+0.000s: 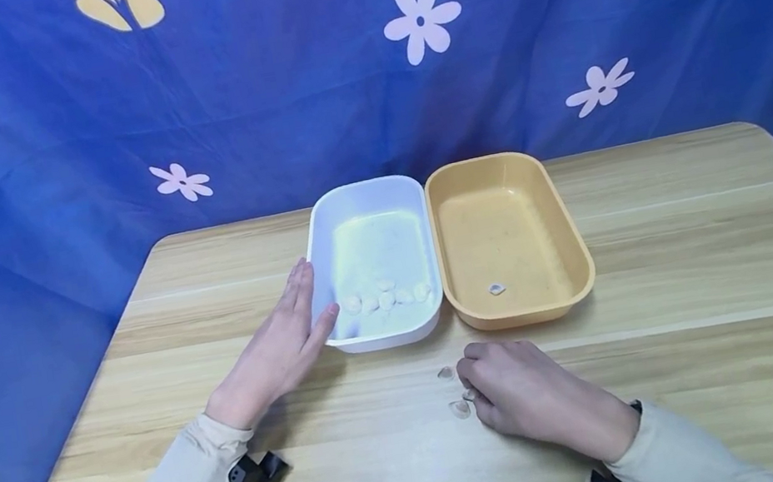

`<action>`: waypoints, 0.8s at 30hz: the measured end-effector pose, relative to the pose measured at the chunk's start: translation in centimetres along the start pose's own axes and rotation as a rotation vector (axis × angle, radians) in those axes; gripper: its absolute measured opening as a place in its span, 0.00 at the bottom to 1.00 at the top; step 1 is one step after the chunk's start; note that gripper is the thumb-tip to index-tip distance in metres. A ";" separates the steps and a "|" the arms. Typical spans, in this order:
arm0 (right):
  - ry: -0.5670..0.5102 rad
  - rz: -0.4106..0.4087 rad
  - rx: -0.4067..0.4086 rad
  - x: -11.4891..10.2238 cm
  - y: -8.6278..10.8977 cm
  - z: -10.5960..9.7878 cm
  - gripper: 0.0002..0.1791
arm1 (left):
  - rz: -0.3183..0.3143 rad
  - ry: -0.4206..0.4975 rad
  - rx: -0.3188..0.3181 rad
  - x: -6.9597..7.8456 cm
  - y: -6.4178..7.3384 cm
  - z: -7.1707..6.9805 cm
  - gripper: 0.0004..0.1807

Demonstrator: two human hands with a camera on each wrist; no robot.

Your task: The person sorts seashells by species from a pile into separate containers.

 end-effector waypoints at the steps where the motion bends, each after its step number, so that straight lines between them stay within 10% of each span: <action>1: 0.002 0.003 0.004 0.0 0.0 0.0 0.09 | 0.000 0.000 0.000 0.0 0.0 0.0 0.43; 24: 0.004 0.023 0.064 -0.1 0.0 0.0 0.11 | 0.001 0.005 0.003 -0.1 0.0 0.0 0.43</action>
Point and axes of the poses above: each hand's wrist, its own y-axis away from the middle knuckle, its own z-axis out of the palm, x = y × z, the point moved 2 cm from there along -y, towards the middle knuckle, and after that the axes turned 14 degrees about -x, right-handed, at the moved point
